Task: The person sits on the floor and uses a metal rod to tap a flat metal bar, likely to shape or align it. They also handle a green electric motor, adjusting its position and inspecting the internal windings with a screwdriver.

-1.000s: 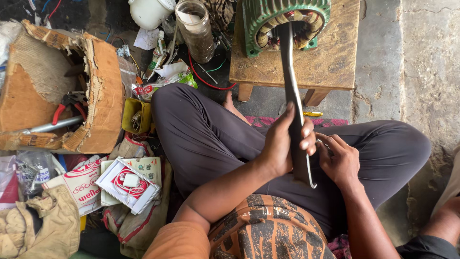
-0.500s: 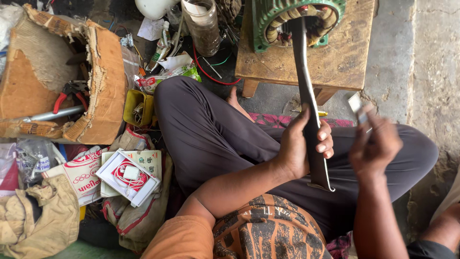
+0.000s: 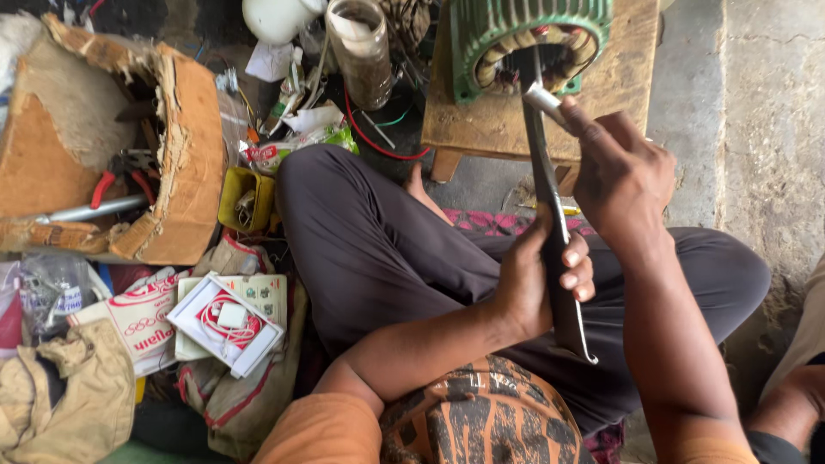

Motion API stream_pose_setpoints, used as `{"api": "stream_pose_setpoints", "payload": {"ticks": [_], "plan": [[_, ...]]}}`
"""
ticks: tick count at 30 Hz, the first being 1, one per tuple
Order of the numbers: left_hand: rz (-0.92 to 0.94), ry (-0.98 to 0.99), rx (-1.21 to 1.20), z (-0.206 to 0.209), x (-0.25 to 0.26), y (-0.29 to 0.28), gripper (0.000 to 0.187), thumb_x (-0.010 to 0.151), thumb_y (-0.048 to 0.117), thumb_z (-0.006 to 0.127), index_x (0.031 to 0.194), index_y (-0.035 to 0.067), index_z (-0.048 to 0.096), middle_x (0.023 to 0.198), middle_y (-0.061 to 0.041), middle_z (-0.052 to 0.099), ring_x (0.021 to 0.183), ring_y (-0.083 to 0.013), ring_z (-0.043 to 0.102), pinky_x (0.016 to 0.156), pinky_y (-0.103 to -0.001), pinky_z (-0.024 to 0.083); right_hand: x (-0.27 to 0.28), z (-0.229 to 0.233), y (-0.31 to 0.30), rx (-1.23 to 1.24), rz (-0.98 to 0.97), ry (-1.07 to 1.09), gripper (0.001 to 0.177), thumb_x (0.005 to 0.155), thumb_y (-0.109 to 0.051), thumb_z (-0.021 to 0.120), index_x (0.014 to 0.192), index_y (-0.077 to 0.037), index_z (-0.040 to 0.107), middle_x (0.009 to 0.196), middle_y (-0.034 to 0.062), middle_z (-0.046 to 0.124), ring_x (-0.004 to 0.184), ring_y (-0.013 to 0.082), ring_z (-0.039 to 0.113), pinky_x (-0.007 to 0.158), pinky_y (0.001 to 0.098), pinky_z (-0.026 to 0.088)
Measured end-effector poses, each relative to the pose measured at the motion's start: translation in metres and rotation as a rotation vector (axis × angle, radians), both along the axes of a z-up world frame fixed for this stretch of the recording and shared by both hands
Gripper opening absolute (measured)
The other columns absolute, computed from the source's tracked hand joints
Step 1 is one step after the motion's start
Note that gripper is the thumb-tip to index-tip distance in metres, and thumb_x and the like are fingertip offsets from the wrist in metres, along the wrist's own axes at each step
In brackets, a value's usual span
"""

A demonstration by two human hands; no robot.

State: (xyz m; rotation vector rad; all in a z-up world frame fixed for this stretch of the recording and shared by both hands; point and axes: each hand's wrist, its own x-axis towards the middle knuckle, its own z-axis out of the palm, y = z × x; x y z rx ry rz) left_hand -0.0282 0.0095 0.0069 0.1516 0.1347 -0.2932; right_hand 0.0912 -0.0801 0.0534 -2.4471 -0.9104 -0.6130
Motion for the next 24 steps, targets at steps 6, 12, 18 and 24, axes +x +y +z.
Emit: {"api": "stream_pose_setpoints", "payload": {"ticks": [6,12,18,24], "plan": [[-0.008,0.015,-0.075,-0.005,-0.007,0.000,0.045,0.116,0.057,0.044,0.092,0.020,0.050,0.076,0.003,0.051,0.060,-0.0089,0.049,0.058,-0.028,0.044,-0.003,0.004,-0.003,0.495,-0.047,-0.144,0.037,0.106,0.013,0.061,0.139,-0.001,0.066,0.103,0.0156,0.069,0.080,0.0282,0.067,0.067,0.0395,0.049],[0.000,0.039,0.000,0.004,-0.012,0.000,0.037,0.114,0.057,0.043,0.100,0.023,0.047,0.077,0.003,0.051,0.060,-0.0089,0.049,0.059,-0.028,0.044,0.007,0.003,-0.002,-0.013,0.000,-0.074,0.043,0.094,0.009,0.065,0.133,-0.006,0.078,0.092,0.0157,0.072,0.073,0.0310,0.068,0.063,0.0395,0.049],[0.018,0.041,-0.004,0.003,0.006,0.002,0.037,0.115,0.054,0.043,0.100,0.020,0.047,0.077,0.003,0.051,0.061,-0.0087,0.050,0.061,-0.028,0.046,0.004,0.010,-0.012,0.482,0.030,-0.112,0.023,0.111,0.010,0.062,0.133,0.007,0.070,0.113,0.0189,0.074,0.086,0.0245,0.075,0.067,0.0289,0.053],[0.036,0.040,0.000,-0.005,0.017,0.007,0.035,0.115,0.052,0.043,0.100,0.020,0.047,0.077,0.003,0.051,0.060,-0.0083,0.050,0.058,-0.027,0.045,0.001,0.008,0.002,0.416,0.032,-0.281,0.018,0.110,0.010,0.058,0.122,0.003,0.068,0.108,0.0174,0.073,0.088,0.0303,0.074,0.075,0.0364,0.057]]}}
